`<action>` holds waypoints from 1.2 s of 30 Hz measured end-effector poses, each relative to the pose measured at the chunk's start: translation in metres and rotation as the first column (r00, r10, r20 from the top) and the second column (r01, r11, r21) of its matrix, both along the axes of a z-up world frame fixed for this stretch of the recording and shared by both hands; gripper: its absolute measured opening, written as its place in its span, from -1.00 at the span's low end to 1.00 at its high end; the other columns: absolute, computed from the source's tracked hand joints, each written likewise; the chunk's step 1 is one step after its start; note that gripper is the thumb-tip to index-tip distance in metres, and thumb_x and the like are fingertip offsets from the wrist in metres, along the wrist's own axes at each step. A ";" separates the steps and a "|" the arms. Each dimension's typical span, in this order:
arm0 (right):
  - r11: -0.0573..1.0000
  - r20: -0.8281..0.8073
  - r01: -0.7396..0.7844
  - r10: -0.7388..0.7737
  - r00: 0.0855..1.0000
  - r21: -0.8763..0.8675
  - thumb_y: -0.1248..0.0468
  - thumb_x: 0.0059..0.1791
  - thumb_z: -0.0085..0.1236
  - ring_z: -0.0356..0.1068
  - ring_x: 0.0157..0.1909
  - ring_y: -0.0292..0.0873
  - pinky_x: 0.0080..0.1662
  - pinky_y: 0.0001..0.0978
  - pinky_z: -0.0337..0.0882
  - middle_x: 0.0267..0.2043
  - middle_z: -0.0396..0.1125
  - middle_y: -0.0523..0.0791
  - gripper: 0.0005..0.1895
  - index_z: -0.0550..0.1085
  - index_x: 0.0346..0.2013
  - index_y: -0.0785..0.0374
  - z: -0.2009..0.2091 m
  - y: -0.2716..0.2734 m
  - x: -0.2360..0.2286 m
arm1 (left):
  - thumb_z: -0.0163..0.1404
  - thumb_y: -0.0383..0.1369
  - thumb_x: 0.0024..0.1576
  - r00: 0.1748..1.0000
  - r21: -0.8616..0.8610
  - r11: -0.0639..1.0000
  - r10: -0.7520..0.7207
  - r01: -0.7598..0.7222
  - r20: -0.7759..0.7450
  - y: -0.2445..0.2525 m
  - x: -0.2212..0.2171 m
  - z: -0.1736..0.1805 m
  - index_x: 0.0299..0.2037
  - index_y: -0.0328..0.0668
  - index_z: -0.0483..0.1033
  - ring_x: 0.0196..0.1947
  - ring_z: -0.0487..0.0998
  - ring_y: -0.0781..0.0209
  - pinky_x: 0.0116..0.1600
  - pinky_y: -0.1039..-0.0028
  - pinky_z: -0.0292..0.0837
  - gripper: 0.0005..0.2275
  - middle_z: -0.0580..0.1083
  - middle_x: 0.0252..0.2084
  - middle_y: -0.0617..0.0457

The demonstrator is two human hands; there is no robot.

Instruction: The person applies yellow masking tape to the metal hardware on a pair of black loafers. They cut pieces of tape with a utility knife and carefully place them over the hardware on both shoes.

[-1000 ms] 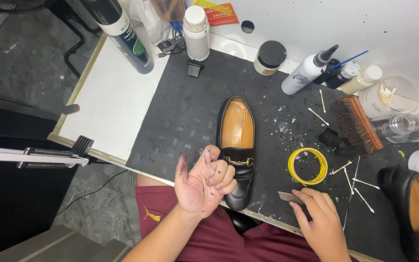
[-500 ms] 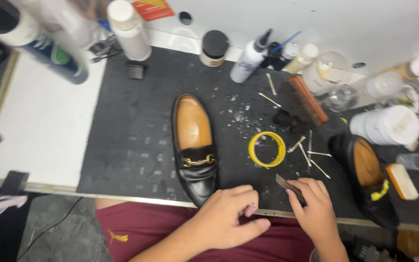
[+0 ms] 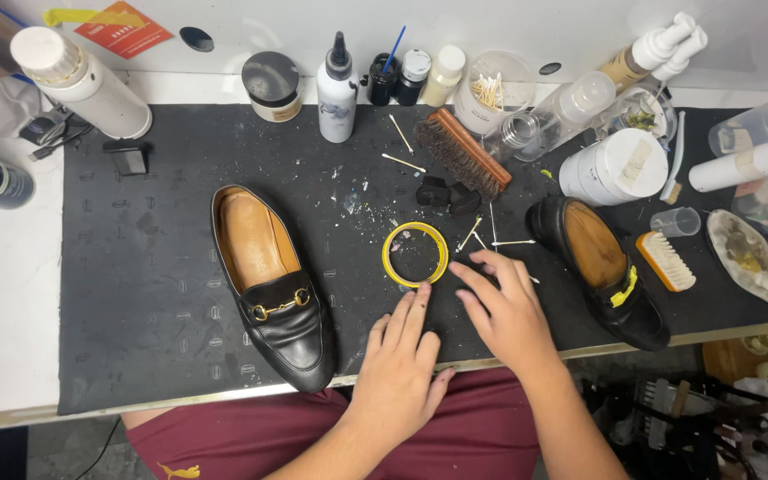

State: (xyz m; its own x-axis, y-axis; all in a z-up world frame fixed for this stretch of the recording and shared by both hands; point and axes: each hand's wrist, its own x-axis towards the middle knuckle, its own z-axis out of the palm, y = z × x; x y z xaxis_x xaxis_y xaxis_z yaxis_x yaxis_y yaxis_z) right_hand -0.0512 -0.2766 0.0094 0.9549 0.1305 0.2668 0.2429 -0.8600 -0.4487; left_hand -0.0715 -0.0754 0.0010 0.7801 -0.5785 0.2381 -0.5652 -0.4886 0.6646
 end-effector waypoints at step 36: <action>0.957 0.019 0.148 -0.158 0.987 0.251 0.37 -0.03 0.23 0.34 0.18 0.01 0.23 -0.18 0.34 0.32 0.26 0.06 -0.80 0.52 -0.12 0.36 -0.015 -0.026 -0.010 | 0.14 -0.34 0.02 1.000 0.158 0.987 -0.006 0.006 -0.001 0.006 0.024 0.003 -0.22 -0.35 0.41 0.26 0.28 -0.26 0.21 -0.03 0.20 -0.75 0.29 0.28 -0.43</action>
